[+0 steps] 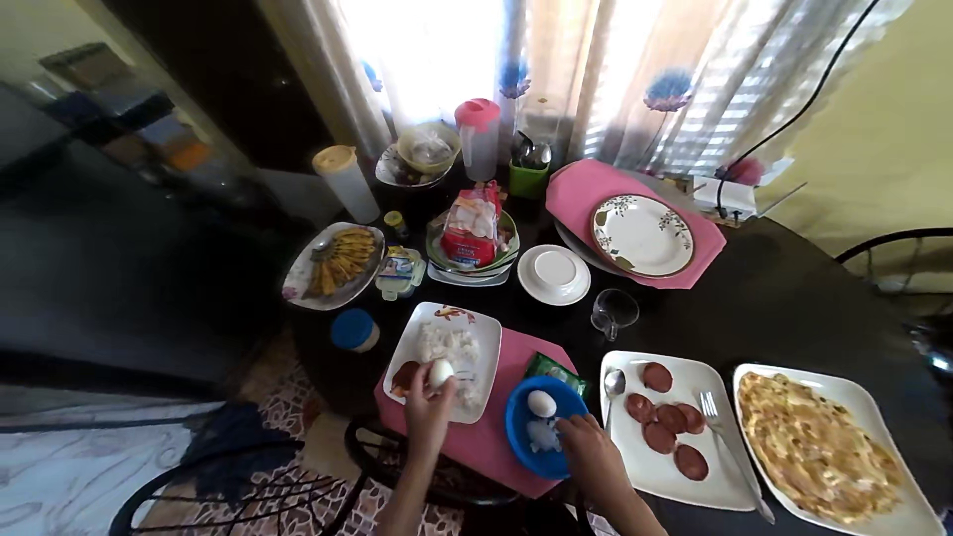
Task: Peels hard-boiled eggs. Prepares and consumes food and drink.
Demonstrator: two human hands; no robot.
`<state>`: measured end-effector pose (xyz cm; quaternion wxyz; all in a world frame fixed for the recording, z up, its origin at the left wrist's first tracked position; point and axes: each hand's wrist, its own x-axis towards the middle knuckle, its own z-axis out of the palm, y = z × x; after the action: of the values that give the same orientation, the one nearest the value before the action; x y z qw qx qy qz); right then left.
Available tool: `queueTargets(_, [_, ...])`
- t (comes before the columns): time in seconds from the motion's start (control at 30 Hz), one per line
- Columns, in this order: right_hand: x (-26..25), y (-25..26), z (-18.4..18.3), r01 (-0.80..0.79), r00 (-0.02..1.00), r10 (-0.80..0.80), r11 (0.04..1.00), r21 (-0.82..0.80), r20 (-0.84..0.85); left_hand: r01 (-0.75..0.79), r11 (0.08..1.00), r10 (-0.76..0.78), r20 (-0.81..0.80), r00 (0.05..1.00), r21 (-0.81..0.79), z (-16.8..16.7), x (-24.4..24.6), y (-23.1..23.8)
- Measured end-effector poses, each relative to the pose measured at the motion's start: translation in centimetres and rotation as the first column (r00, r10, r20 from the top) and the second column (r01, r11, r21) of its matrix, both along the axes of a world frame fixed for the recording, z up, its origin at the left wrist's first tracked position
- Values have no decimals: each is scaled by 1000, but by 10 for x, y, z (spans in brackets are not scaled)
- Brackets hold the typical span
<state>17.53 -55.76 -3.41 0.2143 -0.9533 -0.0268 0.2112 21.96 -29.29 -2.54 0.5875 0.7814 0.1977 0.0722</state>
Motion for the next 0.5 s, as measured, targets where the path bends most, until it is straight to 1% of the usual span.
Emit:
queueTargets(0.1, [-6,1,-3,11,998,-12,1000,21,68,6,991,11,-128,992,134,-15,37,46])
queueTargets(0.2, [-9,3,-1,30,995,-30,1000,-7,98,57,960,16,-256,967,275,-22,68,74])
queueTargets(0.27, [-10,4,1,47,995,-45,999,-23,93,106,930,8,-308,951,352,-25,83,81])
queueTargets(0.37, [-12,3,3,91,990,-89,996,-11,112,227,875,-25,-430,903,427,-26,97,81])
queueTargets(0.43, [-13,0,4,130,986,-126,991,-28,107,309,842,-41,-518,855,443,-23,103,77])
queueTargets(0.5, [-10,-5,7,174,984,-172,984,-50,43,364,818,-51,-574,817,446,-20,106,73])
